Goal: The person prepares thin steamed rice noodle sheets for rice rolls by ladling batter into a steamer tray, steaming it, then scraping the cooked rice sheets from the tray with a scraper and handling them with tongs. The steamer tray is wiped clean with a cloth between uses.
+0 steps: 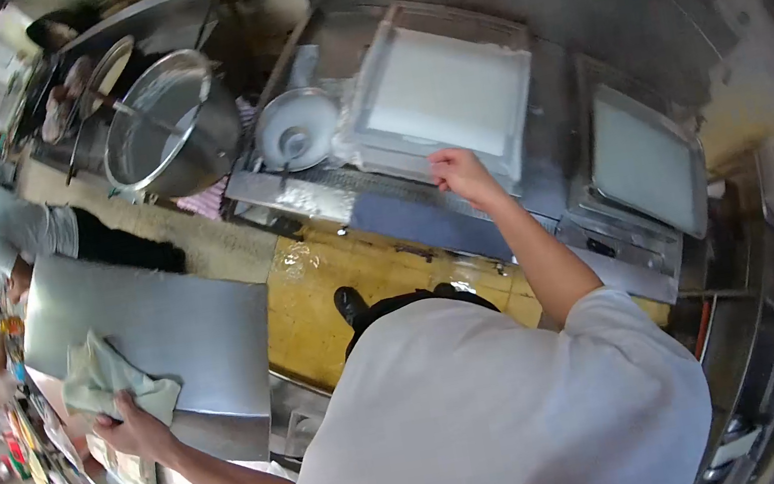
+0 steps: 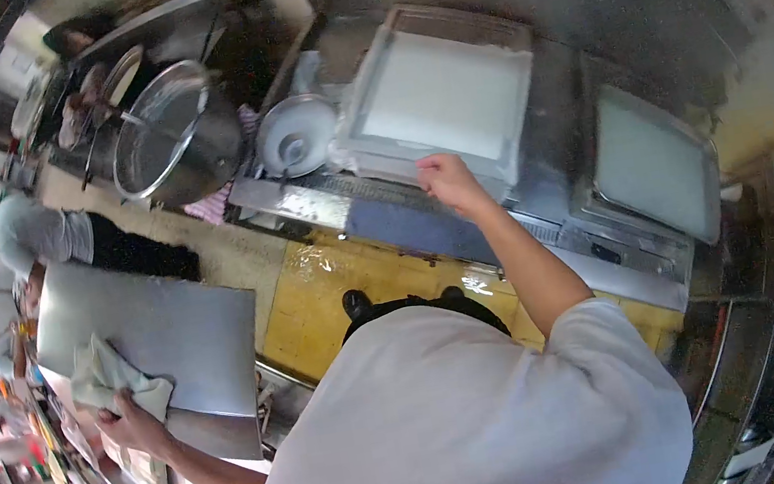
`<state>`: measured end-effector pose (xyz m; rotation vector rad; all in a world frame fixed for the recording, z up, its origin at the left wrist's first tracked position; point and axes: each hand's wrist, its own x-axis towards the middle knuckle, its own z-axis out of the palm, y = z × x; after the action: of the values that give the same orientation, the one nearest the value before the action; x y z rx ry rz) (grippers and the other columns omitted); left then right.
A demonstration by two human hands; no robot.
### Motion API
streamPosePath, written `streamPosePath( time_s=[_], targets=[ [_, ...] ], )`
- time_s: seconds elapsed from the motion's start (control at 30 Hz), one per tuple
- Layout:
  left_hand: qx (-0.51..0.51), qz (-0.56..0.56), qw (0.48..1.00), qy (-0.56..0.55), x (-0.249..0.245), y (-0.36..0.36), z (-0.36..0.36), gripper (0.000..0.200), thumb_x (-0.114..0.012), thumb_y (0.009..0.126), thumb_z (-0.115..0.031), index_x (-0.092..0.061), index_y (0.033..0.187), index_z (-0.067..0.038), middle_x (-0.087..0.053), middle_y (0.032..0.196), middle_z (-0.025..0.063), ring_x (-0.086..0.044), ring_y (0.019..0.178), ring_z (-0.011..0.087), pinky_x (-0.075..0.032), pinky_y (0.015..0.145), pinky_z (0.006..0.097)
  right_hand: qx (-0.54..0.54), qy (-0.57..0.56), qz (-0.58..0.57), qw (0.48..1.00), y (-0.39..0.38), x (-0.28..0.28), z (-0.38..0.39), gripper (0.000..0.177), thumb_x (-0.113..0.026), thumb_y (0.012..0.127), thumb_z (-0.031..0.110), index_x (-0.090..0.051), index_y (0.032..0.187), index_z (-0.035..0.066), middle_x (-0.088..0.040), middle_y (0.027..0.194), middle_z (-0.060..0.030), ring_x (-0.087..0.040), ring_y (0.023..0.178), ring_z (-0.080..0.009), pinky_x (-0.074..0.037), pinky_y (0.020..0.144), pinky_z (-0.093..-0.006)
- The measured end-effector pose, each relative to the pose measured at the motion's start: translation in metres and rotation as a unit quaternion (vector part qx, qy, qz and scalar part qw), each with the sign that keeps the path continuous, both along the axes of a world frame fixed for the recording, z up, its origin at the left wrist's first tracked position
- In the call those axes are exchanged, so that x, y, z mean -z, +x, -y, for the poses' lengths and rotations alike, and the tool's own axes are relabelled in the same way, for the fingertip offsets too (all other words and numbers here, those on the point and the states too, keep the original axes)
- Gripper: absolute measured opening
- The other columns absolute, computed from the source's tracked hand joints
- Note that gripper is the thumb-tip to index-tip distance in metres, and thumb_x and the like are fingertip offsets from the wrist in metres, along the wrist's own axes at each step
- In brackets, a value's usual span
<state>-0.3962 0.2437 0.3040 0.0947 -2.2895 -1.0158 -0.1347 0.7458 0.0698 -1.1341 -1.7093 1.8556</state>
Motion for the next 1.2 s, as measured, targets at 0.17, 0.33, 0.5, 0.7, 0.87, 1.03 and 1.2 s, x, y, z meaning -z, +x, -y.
streamPosePath(
  time_s=[0.17,0.33,0.5,0.7,0.87,1.03,1.2],
  targets=[
    [0.214,-0.018,0.976,-0.021,-0.006,0.01,-0.119,0.038,-0.076,0.075,-0.003,-0.042,0.092,-0.001,-0.045,0.088,0.0052,-0.044,0.082,0.019,-0.043,0.078,0.0306,0.178,0.272,0.176,0.929,0.158,0.033,-0.064,0.032,-0.063,0.087,0.012,-0.067,0.115,-0.004,-0.07,0.095,-0.0157,-0.067,0.087,-0.0275,-0.054,0.077,-0.037],
    [0.478,-0.027,0.876,0.056,0.004,0.02,-0.264,0.024,-0.068,0.074,0.003,-0.054,0.094,0.002,-0.058,0.085,0.0031,-0.053,0.078,0.0129,-0.046,0.073,0.0271,0.267,0.349,0.362,0.822,0.276,0.035,-0.083,0.036,-0.066,0.082,0.016,-0.068,0.114,-0.001,-0.066,0.119,-0.0224,-0.059,0.117,-0.0383,-0.047,0.101,-0.0458],
    [0.59,-0.029,0.807,-0.01,0.016,0.041,-0.407,0.027,-0.071,0.073,-0.004,-0.045,0.082,-0.003,-0.047,0.077,0.0032,-0.048,0.076,0.0153,-0.043,0.07,0.031,0.096,0.264,0.563,0.777,0.328,0.016,-0.056,0.044,-0.068,0.081,0.017,-0.065,0.12,-0.002,-0.063,0.123,-0.0245,-0.057,0.121,-0.0395,-0.043,0.106,-0.0491],
    [0.652,0.001,0.754,-0.086,0.092,0.023,-0.567,0.035,-0.074,0.073,-0.019,-0.054,0.092,0.001,-0.065,0.082,0.0205,-0.066,0.08,0.035,-0.051,0.075,0.0418,0.243,0.313,0.468,0.79,0.351,0.019,0.005,0.041,-0.065,0.084,0.011,-0.063,0.121,-0.008,-0.062,0.126,-0.0298,-0.057,0.121,-0.0425,-0.043,0.107,-0.0486],
    [0.665,0.021,0.73,-0.157,0.115,0.051,-0.646,0.038,-0.076,0.073,-0.024,-0.058,0.098,0.0,-0.068,0.087,0.0254,-0.067,0.088,0.0442,-0.052,0.078,0.0476,0.309,0.207,0.459,0.807,0.345,0.031,0.082,0.042,-0.066,0.082,0.012,-0.065,0.12,-0.007,-0.064,0.12,-0.0309,-0.061,0.116,-0.0438,-0.047,0.102,-0.046],
    [0.685,0.035,0.7,-0.196,0.145,0.066,-0.701,0.043,-0.074,0.076,-0.026,-0.061,0.105,0.001,-0.07,0.097,0.0271,-0.068,0.096,0.0437,-0.052,0.083,0.0483,0.345,0.075,0.444,0.823,0.318,0.02,0.137,0.044,-0.067,0.082,0.016,-0.066,0.122,-0.003,-0.067,0.115,-0.0295,-0.063,0.11,-0.0445,-0.051,0.096,-0.0461],
    [0.714,0.048,0.67,-0.197,0.176,0.077,-0.726,0.041,-0.072,0.077,-0.027,-0.06,0.105,0.001,-0.069,0.099,0.0271,-0.067,0.097,0.0441,-0.052,0.084,0.0491,0.34,0.125,0.497,0.789,0.316,0.04,0.168,0.043,-0.068,0.083,0.018,-0.065,0.12,-0.005,-0.068,0.112,-0.0295,-0.066,0.105,-0.0436,-0.053,0.091,-0.0466]
  ],
)
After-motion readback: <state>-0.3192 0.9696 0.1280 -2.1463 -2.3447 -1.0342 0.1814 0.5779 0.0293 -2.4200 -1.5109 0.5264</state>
